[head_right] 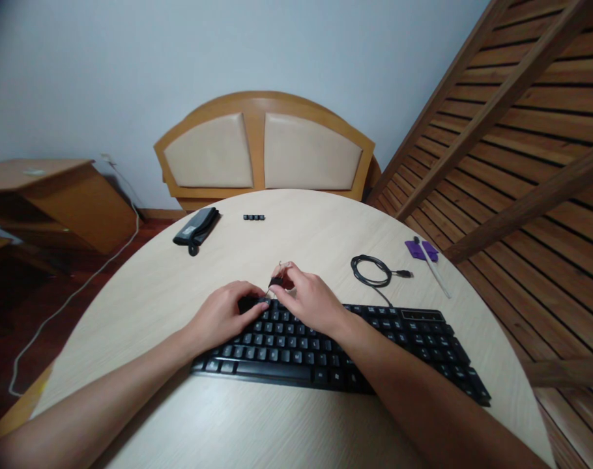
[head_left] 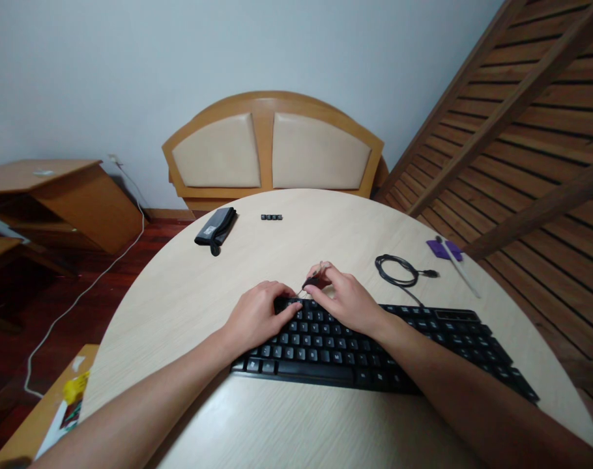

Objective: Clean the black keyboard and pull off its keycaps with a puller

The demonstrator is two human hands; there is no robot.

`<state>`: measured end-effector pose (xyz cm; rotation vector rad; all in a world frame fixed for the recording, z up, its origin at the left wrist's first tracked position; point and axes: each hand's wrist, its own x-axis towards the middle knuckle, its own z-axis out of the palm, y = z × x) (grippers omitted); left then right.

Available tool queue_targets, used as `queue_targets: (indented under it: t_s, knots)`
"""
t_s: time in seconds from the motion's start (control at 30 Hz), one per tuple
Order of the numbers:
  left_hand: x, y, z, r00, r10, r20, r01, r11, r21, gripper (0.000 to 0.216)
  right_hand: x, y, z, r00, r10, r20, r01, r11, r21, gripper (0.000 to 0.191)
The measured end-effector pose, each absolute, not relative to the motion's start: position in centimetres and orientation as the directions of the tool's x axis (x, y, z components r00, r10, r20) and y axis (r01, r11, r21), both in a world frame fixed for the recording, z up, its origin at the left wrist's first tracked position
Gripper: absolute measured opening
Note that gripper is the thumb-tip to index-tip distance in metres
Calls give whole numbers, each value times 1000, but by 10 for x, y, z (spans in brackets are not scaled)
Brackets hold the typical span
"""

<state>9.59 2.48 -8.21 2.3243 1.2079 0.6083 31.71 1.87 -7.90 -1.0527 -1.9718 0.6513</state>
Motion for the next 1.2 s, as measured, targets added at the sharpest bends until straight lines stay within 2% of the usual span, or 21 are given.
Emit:
queue_targets:
  t_s: [0.3,0.57,0.7,0.83,0.9,1.07,1.2]
  knots:
    - [97,25,-81,526,831,180,639,-526,561,17,315,20,-82,-308,915,259,335,359,-871,11]
    - [96,25,-81,550,813,191,611,-548,572,16,310,10,-90,-266,946,185,210,244,-947,14]
    - [96,19,-80,576,796,188,604,-569,558,17,309,0,-84,-282,946,162,301,247,-921,13]
    - [96,15,-78,571,800,182,612,-563,555,17,307,5,-63,-405,899,163,463,356,-812,10]
    - [96,14,-79,565,804,186,609,-559,562,16,305,13,-53,-469,867,167,501,416,-759,14]
    - [96,16,-81,547,816,187,607,-541,582,16,301,28,-48,-531,830,172,504,472,-723,16]
    - [97,15,-81,542,825,159,616,-520,592,17,305,26,-62,-475,856,202,413,420,-808,13]
